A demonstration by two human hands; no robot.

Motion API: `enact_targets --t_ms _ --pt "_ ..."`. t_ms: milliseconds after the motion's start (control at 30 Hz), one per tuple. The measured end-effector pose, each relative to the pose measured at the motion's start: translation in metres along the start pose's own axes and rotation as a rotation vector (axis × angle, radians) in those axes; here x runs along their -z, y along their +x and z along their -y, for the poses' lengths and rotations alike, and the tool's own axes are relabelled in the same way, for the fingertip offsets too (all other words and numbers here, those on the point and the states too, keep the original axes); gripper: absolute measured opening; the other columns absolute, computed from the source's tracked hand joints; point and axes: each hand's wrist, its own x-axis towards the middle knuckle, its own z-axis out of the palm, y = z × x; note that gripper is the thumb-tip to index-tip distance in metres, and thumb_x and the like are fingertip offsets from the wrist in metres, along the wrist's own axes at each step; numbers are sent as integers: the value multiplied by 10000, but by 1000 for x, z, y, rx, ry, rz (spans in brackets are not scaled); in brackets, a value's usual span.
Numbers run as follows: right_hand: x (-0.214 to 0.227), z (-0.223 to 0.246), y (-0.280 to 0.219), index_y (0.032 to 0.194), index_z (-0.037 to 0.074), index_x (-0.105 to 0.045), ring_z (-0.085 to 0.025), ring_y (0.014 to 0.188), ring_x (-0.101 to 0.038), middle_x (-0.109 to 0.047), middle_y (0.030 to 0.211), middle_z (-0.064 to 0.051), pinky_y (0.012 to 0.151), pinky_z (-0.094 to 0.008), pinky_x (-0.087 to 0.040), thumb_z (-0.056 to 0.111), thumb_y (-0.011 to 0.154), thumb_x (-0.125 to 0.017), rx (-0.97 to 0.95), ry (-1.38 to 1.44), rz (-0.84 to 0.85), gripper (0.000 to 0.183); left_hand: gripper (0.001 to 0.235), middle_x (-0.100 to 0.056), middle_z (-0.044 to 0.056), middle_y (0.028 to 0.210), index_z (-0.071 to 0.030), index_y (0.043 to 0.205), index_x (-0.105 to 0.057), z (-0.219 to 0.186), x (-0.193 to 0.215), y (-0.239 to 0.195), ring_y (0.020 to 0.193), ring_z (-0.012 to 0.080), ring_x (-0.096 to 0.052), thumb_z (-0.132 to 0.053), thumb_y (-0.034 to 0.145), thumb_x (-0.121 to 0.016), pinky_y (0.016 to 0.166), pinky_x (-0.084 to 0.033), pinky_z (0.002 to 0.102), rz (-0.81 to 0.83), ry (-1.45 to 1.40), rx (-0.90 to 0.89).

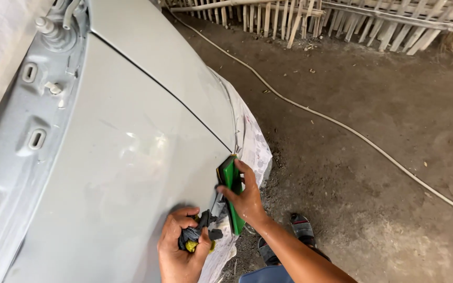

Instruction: The person sands the surface of a white car door using a green sanding block and a yellow cloth. They repeatedly rub the block over the panel and wipe the area with the cloth to remove dust.

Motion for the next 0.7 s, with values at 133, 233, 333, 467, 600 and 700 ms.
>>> enact_targets --t_ms 133,233,333,467,600,700 --pt "-12 2 -14 1462 64 -426 -301 1143 -671 -555 1321 -168 890 -397 -595 95 850 -764 -233 133 -51 700 277 -700 137 1093 -49 919 -583 -19 -7 6 1057 266 -730 4 723 -772 834 -616 408 -55 170 -173" --pt "-8 4 -37 1435 -2 -437 -377 1256 -611 -558 1315 -228 1077 -449 -492 -126 779 -721 292 22 24 725 292 -700 107 1179 -61 901 -611 -22 -10 20 1057 284 -699 -42 693 -814 845 -600 445 -42 402 -169" --pt "24 13 -46 1394 -13 -448 -300 1130 -647 -572 1249 -213 987 -401 -561 -39 783 -792 103 102 110 702 175 -638 128 1293 -79 977 -643 -28 -21 54 1323 377 -551 -123 831 -730 1143 -350 638 -49 903 -694" --pt "57 -16 -44 1441 74 -471 -254 761 -680 -698 986 -135 647 -390 -586 35 838 -755 -392 216 101 668 117 -514 179 1537 -121 1069 -645 -21 -70 112 1497 364 -385 -209 1033 -576 1213 -253 614 -154 1209 -632" --pt "95 -29 -42 1441 36 -466 -173 958 -640 -649 1082 -79 838 -351 -553 38 837 -780 -200 192 59 680 322 -172 274 1638 -22 1228 -579 38 -133 116 1524 374 -140 -213 996 -463 1223 -164 488 415 1547 -404" --pt "126 -42 -36 1439 57 -495 -166 941 -642 -652 1079 -78 822 -348 -548 90 818 -792 -294 140 59 689 399 -184 252 1624 -8 1327 -542 74 -148 99 1514 357 -246 -182 971 -494 1247 -233 464 412 1339 -511"
